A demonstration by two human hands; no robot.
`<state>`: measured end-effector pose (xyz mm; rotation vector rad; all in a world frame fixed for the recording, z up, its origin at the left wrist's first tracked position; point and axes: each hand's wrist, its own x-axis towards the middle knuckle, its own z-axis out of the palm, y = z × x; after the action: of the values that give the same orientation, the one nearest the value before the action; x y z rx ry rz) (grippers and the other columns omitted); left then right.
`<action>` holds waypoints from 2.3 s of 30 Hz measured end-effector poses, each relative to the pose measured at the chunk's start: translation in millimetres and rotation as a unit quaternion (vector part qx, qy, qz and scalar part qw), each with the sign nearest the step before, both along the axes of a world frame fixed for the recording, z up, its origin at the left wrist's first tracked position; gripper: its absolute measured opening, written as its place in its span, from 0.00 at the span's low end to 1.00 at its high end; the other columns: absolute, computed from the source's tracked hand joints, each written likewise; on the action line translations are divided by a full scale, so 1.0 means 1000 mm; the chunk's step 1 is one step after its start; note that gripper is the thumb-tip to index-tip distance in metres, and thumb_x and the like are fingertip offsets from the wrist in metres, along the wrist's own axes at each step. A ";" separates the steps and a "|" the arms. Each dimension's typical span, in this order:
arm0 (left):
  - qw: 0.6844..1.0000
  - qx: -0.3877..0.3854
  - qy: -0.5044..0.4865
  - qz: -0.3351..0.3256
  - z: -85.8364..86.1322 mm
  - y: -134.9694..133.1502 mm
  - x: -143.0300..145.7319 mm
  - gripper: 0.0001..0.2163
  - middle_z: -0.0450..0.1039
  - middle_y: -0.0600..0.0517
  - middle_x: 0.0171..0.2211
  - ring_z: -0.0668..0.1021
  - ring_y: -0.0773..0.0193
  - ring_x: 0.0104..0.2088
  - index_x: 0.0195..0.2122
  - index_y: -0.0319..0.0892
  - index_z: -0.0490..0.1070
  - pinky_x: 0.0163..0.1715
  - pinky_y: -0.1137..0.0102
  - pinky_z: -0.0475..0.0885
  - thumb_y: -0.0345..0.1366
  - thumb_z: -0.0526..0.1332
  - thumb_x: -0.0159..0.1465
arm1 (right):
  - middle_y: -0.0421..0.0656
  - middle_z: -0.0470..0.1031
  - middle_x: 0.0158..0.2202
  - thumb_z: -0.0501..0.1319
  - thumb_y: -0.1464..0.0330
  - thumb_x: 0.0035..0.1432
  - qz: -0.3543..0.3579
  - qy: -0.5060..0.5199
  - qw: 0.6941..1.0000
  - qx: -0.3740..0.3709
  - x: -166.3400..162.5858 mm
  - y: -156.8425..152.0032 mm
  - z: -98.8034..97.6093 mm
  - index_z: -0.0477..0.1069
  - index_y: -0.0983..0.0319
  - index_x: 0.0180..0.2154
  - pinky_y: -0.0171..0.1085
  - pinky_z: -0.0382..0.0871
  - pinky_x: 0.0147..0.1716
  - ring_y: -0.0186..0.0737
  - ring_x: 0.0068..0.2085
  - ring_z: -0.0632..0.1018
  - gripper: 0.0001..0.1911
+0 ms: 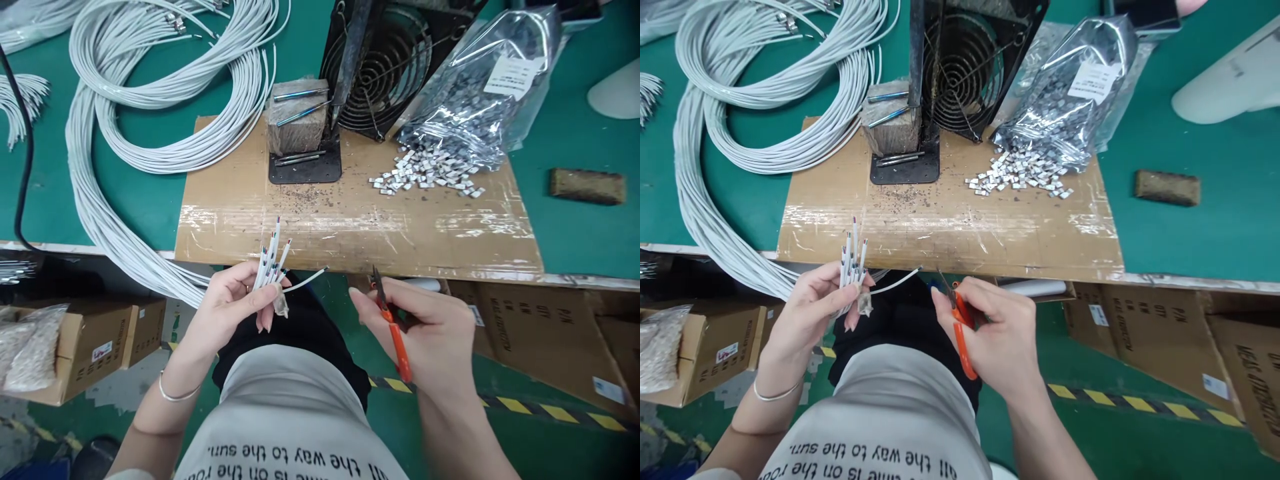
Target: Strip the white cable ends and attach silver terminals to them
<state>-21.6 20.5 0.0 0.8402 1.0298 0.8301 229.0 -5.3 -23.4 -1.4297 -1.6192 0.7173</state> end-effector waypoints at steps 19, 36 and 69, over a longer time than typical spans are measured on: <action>0.994 0.015 0.104 0.006 0.008 -0.009 0.011 0.10 0.74 0.56 0.21 0.73 0.72 0.20 0.29 0.40 0.74 0.22 0.77 0.67 0.32 0.73 0.65 | 0.41 0.77 0.27 0.72 0.66 0.64 0.034 0.190 0.976 -0.098 -0.038 0.005 0.005 0.87 0.57 0.34 0.34 0.62 0.21 0.34 0.25 0.70 0.06; 0.990 -0.005 0.141 -0.005 0.007 -0.015 0.009 0.10 0.70 0.56 0.20 0.65 0.71 0.20 0.30 0.41 0.76 0.21 0.75 0.62 0.39 0.73 0.64 | 0.38 0.74 0.21 0.71 0.71 0.62 -0.061 0.220 0.972 -0.052 -0.037 0.010 0.004 0.87 0.56 0.32 0.39 0.72 0.25 0.36 0.22 0.73 0.07; 0.988 0.055 0.141 0.018 0.012 -0.013 0.015 0.03 0.57 0.61 0.19 0.56 0.73 0.20 0.33 0.42 0.82 0.18 0.74 0.50 0.32 0.70 0.65 | 0.33 0.51 0.22 0.64 0.75 0.61 0.150 0.034 0.986 -0.067 -0.034 -0.001 0.001 0.48 0.58 0.23 0.35 0.48 0.23 0.29 0.24 0.54 0.25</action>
<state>-7.1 7.2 11.8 1.0565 1.2596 0.8188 195.4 -6.0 -22.8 -1.2507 -1.7797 1.0540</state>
